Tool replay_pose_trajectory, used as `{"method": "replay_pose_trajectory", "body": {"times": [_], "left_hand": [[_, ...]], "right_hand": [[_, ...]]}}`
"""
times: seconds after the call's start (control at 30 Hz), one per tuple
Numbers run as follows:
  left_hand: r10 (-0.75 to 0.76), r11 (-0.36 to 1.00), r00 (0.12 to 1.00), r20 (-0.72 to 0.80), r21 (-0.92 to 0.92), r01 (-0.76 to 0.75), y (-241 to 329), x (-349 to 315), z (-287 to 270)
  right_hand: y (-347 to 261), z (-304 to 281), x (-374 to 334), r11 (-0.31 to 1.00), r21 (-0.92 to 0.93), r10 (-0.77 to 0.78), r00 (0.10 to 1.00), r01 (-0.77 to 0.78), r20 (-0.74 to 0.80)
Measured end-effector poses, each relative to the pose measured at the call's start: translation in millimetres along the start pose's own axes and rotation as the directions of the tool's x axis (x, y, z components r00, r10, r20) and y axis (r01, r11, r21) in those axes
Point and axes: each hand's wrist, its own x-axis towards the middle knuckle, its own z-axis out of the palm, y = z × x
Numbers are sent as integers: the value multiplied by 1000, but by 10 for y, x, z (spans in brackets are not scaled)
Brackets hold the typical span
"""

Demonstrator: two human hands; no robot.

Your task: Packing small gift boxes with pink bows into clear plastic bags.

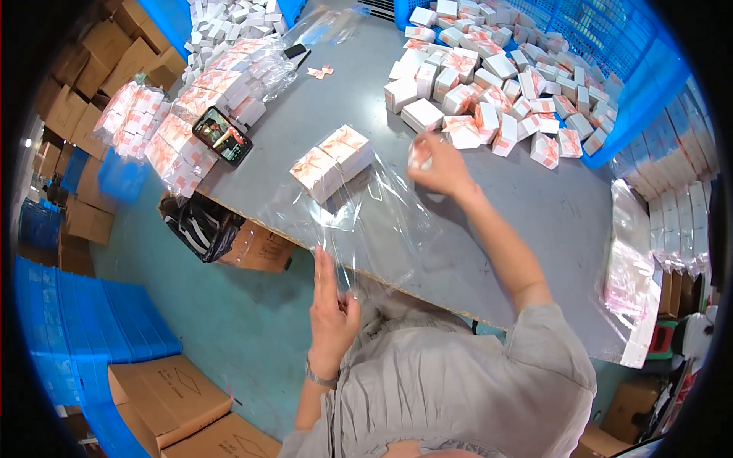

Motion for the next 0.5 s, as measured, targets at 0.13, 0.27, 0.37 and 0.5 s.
{"method": "replay_pose_trajectory", "body": {"times": [0.13, 0.27, 0.37, 0.5], "left_hand": [[-9, 1000, 1000, 0, -3, 9, 33, -34, -6], [-34, 999, 999, 7, -35, 34, 54, -4, -9], [-28, 999, 1000, -14, -20, 28, 18, -28, -6], [-67, 997, 998, -22, -51, 66, 28, -57, -103]], "right_hand": [[151, -126, 788, 978, 11, 189, 851, -210, -491], [263, -78, 1144, 887, -333, 232, 931, -322, -281], [336, -57, 1064, 979, -198, 60, 994, -40, 95], [239, -292, 364, 933, 80, -355, 864, 350, 357]]}}
